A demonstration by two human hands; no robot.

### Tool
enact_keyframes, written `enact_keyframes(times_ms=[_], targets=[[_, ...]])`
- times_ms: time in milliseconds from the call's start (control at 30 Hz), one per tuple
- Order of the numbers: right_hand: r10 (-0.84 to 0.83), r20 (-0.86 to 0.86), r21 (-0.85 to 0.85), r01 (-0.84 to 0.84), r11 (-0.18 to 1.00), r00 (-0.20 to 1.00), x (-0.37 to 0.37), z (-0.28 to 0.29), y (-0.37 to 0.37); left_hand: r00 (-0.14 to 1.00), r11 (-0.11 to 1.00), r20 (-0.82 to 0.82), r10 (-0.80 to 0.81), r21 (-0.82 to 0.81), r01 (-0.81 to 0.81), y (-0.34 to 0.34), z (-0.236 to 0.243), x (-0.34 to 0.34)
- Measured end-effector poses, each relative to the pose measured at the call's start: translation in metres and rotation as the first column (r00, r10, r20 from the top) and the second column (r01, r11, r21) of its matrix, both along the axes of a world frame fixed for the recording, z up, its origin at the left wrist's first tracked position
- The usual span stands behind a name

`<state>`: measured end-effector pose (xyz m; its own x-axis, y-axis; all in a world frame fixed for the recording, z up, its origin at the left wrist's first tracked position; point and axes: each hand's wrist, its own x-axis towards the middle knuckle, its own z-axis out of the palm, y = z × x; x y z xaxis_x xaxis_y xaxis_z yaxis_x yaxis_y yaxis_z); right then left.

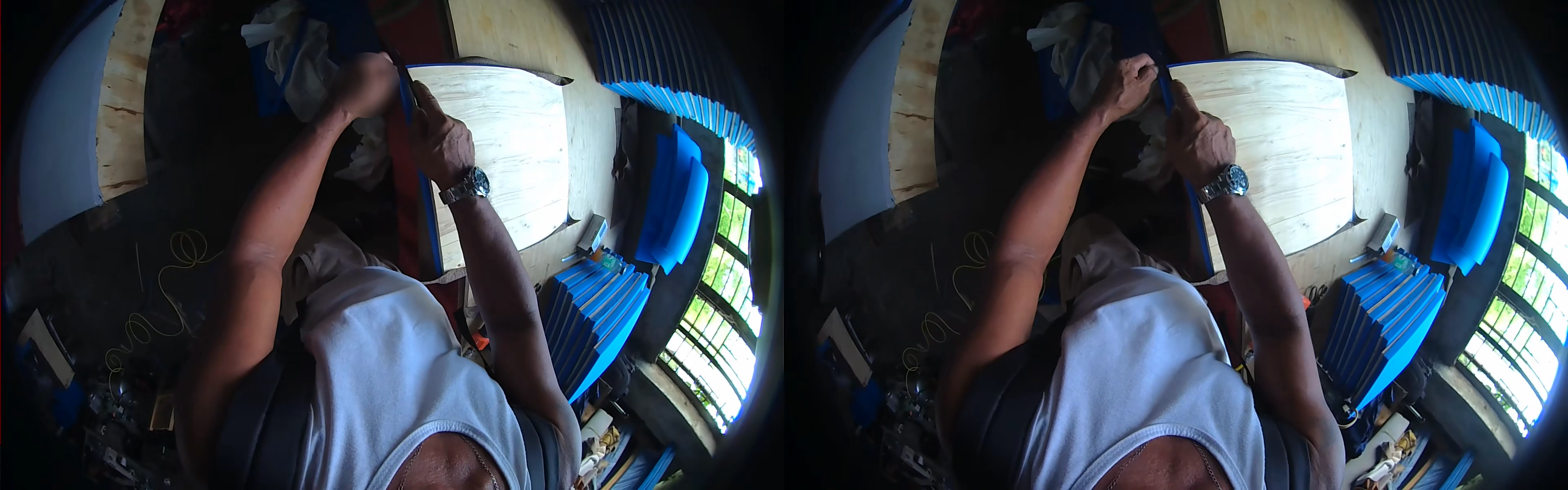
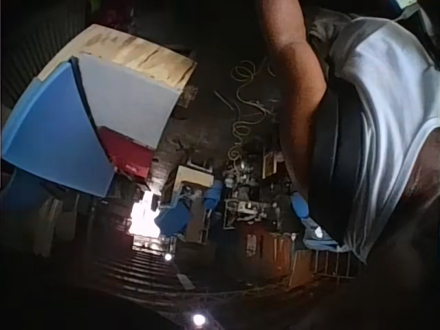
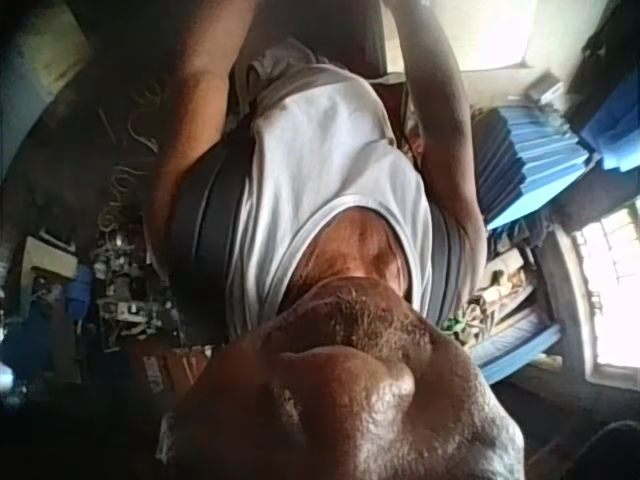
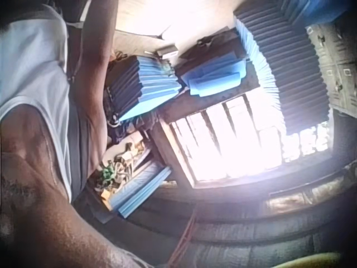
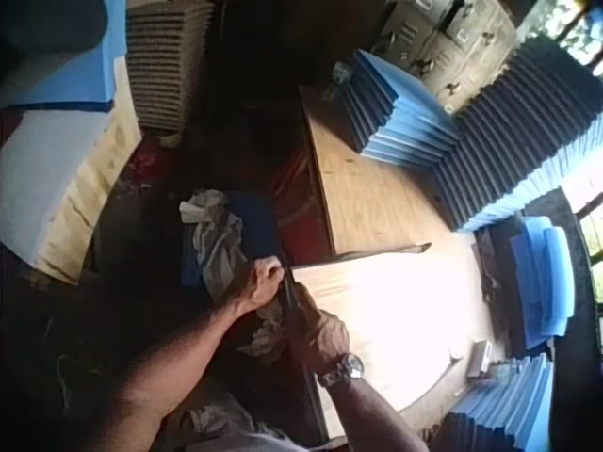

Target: Attaching fabric to a wooden furniture component using a staple gun and trimming excess with scissors.

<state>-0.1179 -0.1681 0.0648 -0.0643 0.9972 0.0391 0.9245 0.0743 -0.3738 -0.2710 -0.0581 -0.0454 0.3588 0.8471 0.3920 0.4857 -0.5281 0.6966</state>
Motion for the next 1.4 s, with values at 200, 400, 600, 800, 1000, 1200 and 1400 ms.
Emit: enact_keyframes(times_ms=[200,400,600,800,1000,1200,1400], targets=[[-0.014,0.074,-0.052,0.018,0.998,0.997,-0.004,0.010,0.001,0.986,0.980,0.136,0.094,-0.185,-0.068,-0.008,0.009,0.007],[0.008,0.057,-0.063,-0.004,0.998,0.998,0.005,0.017,-0.024,0.980,0.987,0.124,0.156,-0.046,-0.151,-0.010,0.001,0.006],[0.039,0.031,-0.092,-0.036,0.995,0.999,0.007,0.030,-0.051,0.948,0.948,0.147,0.284,-0.190,-0.255,-0.016,0.002,0.006],[0.061,0.053,-0.144,-0.053,0.988,0.997,0.014,0.033,-0.061,0.947,0.962,0.167,0.273,-0.033,-0.271,-0.023,-0.001,-0.006],[0.076,0.002,-0.118,-0.075,0.990,0.997,0.014,0.024,-0.053,0.930,0.948,0.185,0.318,-0.051,-0.315,-0.036,-0.007,-0.005],[0.063,0.035,-0.080,-0.060,0.995,0.997,0.015,0.012,-0.046,0.800,0.849,0.341,0.494,-0.388,-0.359,-0.051,-0.013,0.012],[0.150,0.011,-0.089,-0.149,0.985,0.989,0.017,0.031,-0.069,0.716,0.759,0.312,0.625,-0.455,-0.465,-0.047,-0.022,0.005]])
